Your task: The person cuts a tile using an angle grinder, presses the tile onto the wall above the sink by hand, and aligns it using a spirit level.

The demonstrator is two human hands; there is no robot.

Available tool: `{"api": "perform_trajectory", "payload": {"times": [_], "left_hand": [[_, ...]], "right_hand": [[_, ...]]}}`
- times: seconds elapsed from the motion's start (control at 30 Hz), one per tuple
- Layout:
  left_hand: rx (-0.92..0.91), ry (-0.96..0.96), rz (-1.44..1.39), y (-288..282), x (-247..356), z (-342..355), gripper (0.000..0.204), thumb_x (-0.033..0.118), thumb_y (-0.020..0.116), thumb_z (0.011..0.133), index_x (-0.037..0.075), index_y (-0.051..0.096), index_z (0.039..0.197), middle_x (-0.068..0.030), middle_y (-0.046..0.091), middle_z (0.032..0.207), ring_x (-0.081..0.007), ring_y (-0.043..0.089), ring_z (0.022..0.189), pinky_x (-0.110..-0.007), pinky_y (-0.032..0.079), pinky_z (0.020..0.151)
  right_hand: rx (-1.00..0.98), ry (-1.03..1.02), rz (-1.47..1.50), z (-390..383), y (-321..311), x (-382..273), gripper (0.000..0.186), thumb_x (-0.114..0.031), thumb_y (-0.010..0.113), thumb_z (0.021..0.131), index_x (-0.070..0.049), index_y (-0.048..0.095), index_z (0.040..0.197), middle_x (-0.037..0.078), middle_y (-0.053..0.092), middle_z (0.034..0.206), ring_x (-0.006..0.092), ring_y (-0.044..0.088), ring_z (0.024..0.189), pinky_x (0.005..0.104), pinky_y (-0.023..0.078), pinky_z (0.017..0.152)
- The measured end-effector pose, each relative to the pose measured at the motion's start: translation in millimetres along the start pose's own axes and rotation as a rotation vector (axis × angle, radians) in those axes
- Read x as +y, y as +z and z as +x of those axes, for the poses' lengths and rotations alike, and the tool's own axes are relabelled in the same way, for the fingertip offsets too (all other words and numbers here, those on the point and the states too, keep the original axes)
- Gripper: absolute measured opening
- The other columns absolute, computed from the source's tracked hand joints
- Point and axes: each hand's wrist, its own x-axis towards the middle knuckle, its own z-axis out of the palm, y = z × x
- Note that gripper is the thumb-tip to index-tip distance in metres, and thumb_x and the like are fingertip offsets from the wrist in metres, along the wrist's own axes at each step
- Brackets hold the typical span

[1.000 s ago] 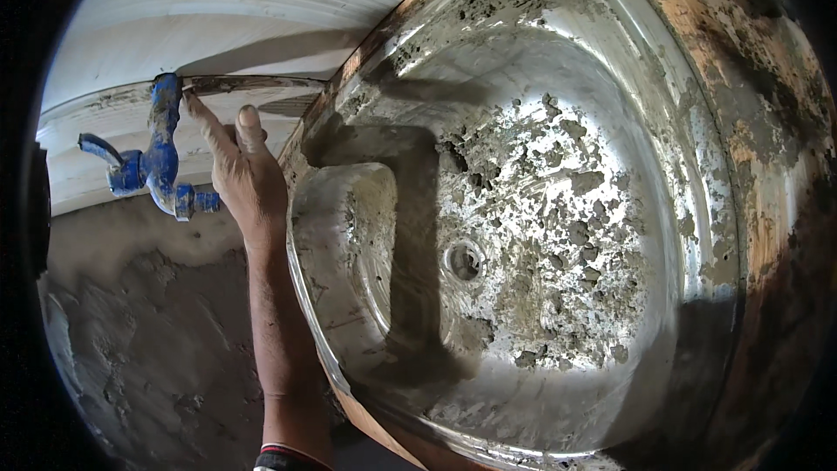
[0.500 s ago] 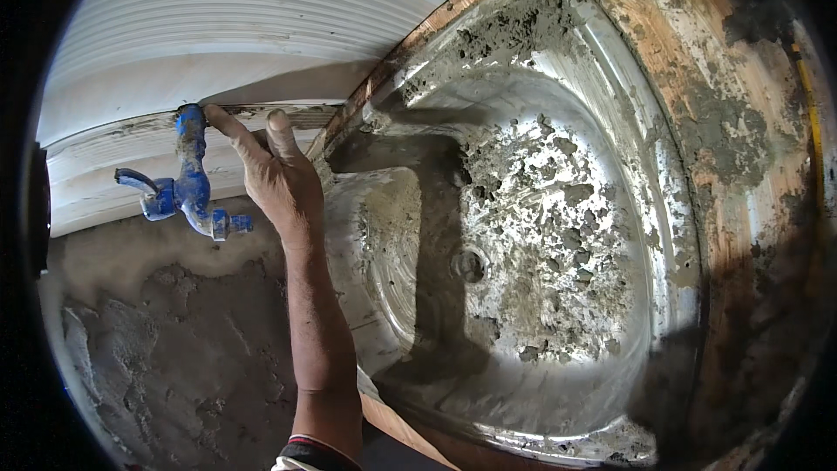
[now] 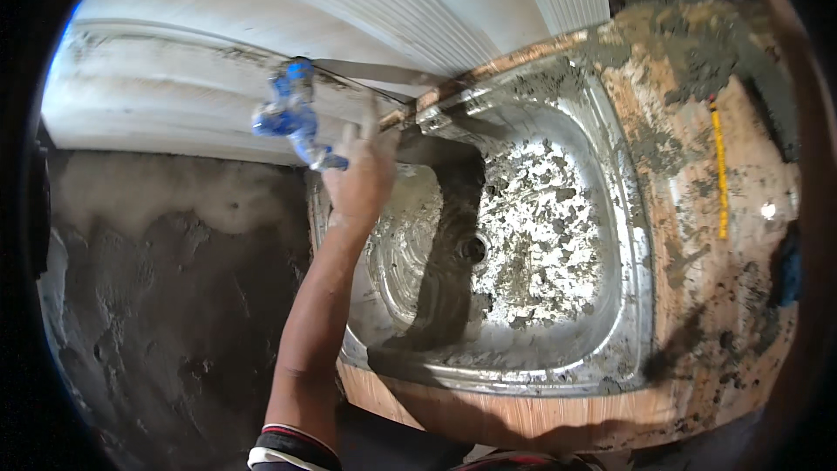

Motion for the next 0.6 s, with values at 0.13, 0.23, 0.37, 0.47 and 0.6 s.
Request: {"api": "perform_trajectory", "payload": {"times": [0.13, 0.23, 0.37, 0.47, 0.6], "left_hand": [[-0.422, 0.167, -0.048, -46.4, -12.5, -17.2, 0.042, 0.025, 0.063, 0.093, 0.003, 0.064, 0.129, -0.0181, 0.070, 0.087, -0.0341, 0.071, 0.074, -0.047, 0.057, 0.064], [-0.682, 0.238, -0.071, -123.9, -39.8, -39.5, 0.017, 0.014, 0.059, 0.087, 0.004, 0.073, 0.090, -0.0189, 0.072, 0.079, -0.0358, 0.072, 0.074, -0.047, 0.057, 0.066], [-0.798, 0.211, -0.111, -246.4, -76.8, -23.3, 0.033, 0.036, 0.066, 0.090, 0.012, 0.073, 0.112, -0.0182, 0.074, 0.091, -0.0350, 0.073, 0.090, -0.047, 0.058, 0.081], [0.039, 0.020, -0.523, -351.2, -97.8, 33.3, 0.039, 0.012, 0.076, 0.086, 0.006, 0.070, 0.124, -0.0141, 0.074, 0.097, -0.0249, 0.073, 0.089, -0.040, 0.058, 0.082], [0.783, -0.018, -0.155, -434.6, -151.4, 139.2, 0.043, 0.025, 0.075, 0.089, 0.006, 0.069, 0.126, -0.0168, 0.070, 0.113, -0.0275, 0.067, 0.106, -0.040, 0.055, 0.090]], "right_hand": [[-0.126, 0.163, 0.126, 30.9, -29.0, -3.6, 0.029, -0.025, 0.070, 0.092, 0.003, 0.073, 0.100, 0.012, 0.071, 0.076, 0.0157, 0.067, 0.062, 0.0318, 0.053, 0.058], [-0.015, -0.085, -0.025, 28.4, 6.4, 42.4, 0.044, -0.040, 0.066, 0.096, 0.003, 0.060, 0.090, 0.024, 0.063, 0.076, 0.0343, 0.065, 0.064, 0.0425, 0.053, 0.063], [-0.030, -0.081, -0.100, 11.8, 1.7, 33.2, 0.046, -0.038, 0.072, 0.093, 0.005, 0.058, 0.082, 0.031, 0.063, 0.078, 0.0500, 0.064, 0.080, 0.0498, 0.051, 0.066], [-0.052, 0.000, -0.124, 9.3, -18.9, 21.4, 0.047, -0.037, 0.072, 0.093, 0.006, 0.058, 0.082, 0.032, 0.064, 0.078, 0.0501, 0.065, 0.080, 0.0501, 0.051, 0.068], [-0.153, 0.062, 0.053, 4.4, -11.1, -5.9, 0.038, -0.032, 0.072, 0.093, 0.005, 0.066, 0.098, 0.027, 0.072, 0.092, 0.0427, 0.071, 0.091, 0.0456, 0.056, 0.080]]}}
